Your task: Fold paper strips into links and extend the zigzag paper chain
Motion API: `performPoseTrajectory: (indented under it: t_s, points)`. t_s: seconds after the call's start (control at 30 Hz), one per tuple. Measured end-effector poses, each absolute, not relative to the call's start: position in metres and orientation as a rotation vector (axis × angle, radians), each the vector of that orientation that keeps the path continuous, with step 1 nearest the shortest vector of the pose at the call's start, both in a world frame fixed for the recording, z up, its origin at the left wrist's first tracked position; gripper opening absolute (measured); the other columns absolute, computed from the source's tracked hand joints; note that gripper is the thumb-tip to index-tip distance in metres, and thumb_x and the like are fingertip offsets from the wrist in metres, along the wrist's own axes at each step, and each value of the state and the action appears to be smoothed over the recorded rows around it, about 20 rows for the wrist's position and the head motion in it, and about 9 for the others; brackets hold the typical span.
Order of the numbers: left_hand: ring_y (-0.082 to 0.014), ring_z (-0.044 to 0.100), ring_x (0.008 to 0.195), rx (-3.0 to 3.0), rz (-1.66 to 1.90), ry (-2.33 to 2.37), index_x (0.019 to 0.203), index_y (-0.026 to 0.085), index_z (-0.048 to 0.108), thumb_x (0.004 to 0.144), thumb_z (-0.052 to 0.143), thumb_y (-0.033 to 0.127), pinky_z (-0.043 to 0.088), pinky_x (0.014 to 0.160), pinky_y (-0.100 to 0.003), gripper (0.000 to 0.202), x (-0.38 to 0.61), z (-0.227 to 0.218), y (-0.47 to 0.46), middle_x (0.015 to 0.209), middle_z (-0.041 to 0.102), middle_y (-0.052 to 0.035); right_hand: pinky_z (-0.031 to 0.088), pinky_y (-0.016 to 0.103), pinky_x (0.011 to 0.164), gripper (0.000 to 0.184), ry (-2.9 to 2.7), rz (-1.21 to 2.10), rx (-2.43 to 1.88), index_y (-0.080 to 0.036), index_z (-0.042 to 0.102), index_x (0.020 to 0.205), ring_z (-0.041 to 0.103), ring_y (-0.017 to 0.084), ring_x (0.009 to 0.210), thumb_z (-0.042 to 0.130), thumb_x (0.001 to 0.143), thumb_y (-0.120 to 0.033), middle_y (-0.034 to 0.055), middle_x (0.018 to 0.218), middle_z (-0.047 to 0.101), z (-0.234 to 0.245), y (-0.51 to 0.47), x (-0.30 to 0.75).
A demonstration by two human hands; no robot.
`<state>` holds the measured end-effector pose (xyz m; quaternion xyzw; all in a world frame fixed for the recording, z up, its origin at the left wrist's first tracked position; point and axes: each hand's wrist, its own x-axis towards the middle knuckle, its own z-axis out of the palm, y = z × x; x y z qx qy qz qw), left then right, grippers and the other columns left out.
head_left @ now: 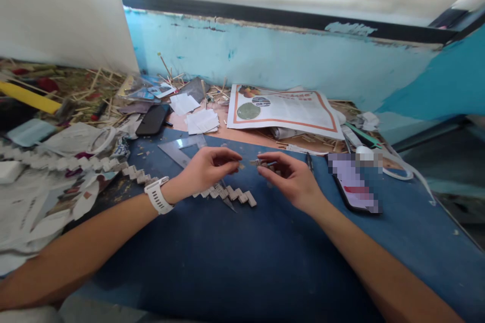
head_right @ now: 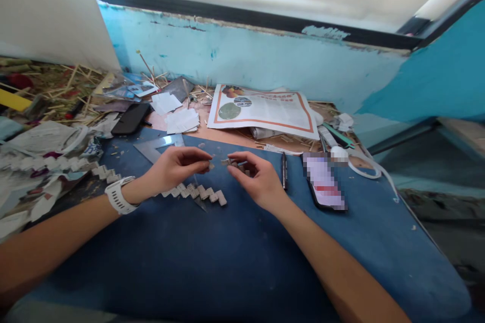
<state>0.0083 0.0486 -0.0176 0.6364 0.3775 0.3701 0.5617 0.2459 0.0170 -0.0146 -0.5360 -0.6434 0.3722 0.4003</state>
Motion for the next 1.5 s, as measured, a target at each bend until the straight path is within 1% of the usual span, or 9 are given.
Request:
performPoseTrajectory:
  t_s: [0.17, 0.33, 0.53, 0.8, 0.97, 1.13, 1.3, 1.4, 1.5]
  points:
    - [-0.0171, 0.078, 0.075, 1.339, 0.937, 0.877, 0.083, 0.015, 0.078, 0.075, 0.087, 0.033, 0.065, 0.074, -0.029, 0.022, 0.013, -0.010, 0.039, 0.079, 0.081, -0.0059, 0.053, 0.031, 0.053, 0.033, -1.462, 0.923, -1.318, -0.024, 0.084, 0.101, 0.067, 0.017, 0.063, 0.086, 0.077, -0.046, 0.0061, 0.090, 0.082, -0.008, 0.009, 0.241]
    - [-0.0162, 0.080, 0.076, 1.140, 0.941, 0.816, 0.075, 0.015, 0.073, 0.069, 0.093, 0.027, 0.067, 0.075, -0.026, 0.025, 0.019, -0.006, 0.029, 0.082, 0.082, -0.0048, 0.062, 0.034, 0.066, 0.024, -1.445, 0.901, -1.225, -0.026, 0.085, 0.099, 0.077, 0.021, 0.077, 0.086, 0.079, -0.040, 0.0050, 0.091, 0.084, -0.004, 0.002, 0.239]
    - [-0.0168, 0.083, 0.074, 0.912, 0.854, 0.800, 0.089, 0.015, 0.079, 0.062, 0.100, 0.023, 0.067, 0.071, -0.024, 0.035, 0.025, -0.001, 0.018, 0.079, 0.083, -0.0018, 0.064, 0.033, 0.063, 0.028, -1.450, 0.965, -1.223, -0.026, 0.085, 0.104, 0.080, 0.022, 0.077, 0.087, 0.082, -0.043, 0.0057, 0.093, 0.085, -0.002, -0.004, 0.239]
    - [-0.0178, 0.081, 0.074, 0.756, 0.822, 0.840, 0.088, 0.014, 0.083, 0.055, 0.105, 0.030, 0.067, 0.078, -0.028, 0.042, 0.030, 0.002, 0.012, 0.076, 0.082, -0.0030, 0.073, 0.043, 0.084, 0.029, -1.339, 1.098, -1.129, -0.026, 0.085, 0.103, 0.085, 0.028, 0.088, 0.091, 0.081, -0.043, 0.0051, 0.094, 0.086, 0.002, -0.007, 0.237]
    - [-0.0160, 0.078, 0.075, 0.824, 0.814, 0.814, 0.086, 0.015, 0.082, 0.059, 0.104, 0.040, 0.067, 0.075, -0.027, 0.043, 0.029, 0.002, 0.011, 0.080, 0.080, -0.0025, 0.072, 0.043, 0.086, 0.029, -1.300, 1.132, -1.129, -0.026, 0.084, 0.100, 0.085, 0.026, 0.087, 0.093, 0.078, -0.041, 0.0052, 0.099, 0.084, 0.001, -0.006, 0.237]
    - [-0.0161, 0.077, 0.079, 0.935, 0.831, 0.773, 0.087, 0.016, 0.080, 0.068, 0.099, 0.044, 0.067, 0.073, -0.027, 0.039, 0.029, -0.003, 0.009, 0.082, 0.079, -0.0031, 0.071, 0.037, 0.074, 0.033, -1.260, 1.160, -1.146, -0.024, 0.081, 0.097, 0.082, 0.023, 0.081, 0.094, 0.075, -0.045, 0.0043, 0.096, 0.081, 0.000, -0.005, 0.237]
    - [-0.0166, 0.077, 0.072, 1.084, 0.906, 0.780, 0.092, 0.016, 0.081, 0.077, 0.093, 0.040, 0.067, 0.067, -0.026, 0.030, 0.033, -0.005, 0.002, 0.082, 0.081, -0.0046, 0.065, 0.025, 0.062, 0.038, -1.044, 1.421, -1.113, -0.025, 0.077, 0.084, 0.074, 0.013, 0.066, 0.101, 0.066, -0.048, -0.0028, 0.081, 0.075, 0.007, -0.005, 0.236]
    - [-0.0197, 0.081, 0.076, 1.165, 0.978, 0.805, 0.094, 0.017, 0.082, 0.081, 0.090, 0.037, 0.070, 0.072, -0.029, 0.026, 0.034, -0.004, -0.002, 0.085, 0.084, -0.0063, 0.064, 0.023, 0.060, 0.039, -0.965, 1.542, -1.095, -0.026, 0.077, 0.079, 0.072, 0.012, 0.065, 0.104, 0.061, -0.048, -0.0042, 0.074, 0.074, 0.013, -0.006, 0.235]
    - [-0.0243, 0.084, 0.082, 1.202, 1.020, 0.825, 0.096, 0.017, 0.083, 0.082, 0.090, 0.041, 0.072, 0.077, -0.033, 0.029, 0.034, -0.003, -0.003, 0.088, 0.086, -0.0077, 0.067, 0.028, 0.066, 0.038, -0.951, 1.583, -1.076, -0.027, 0.081, 0.084, 0.076, 0.015, 0.069, 0.104, 0.062, -0.047, -0.0019, 0.080, 0.079, 0.014, -0.007, 0.235]
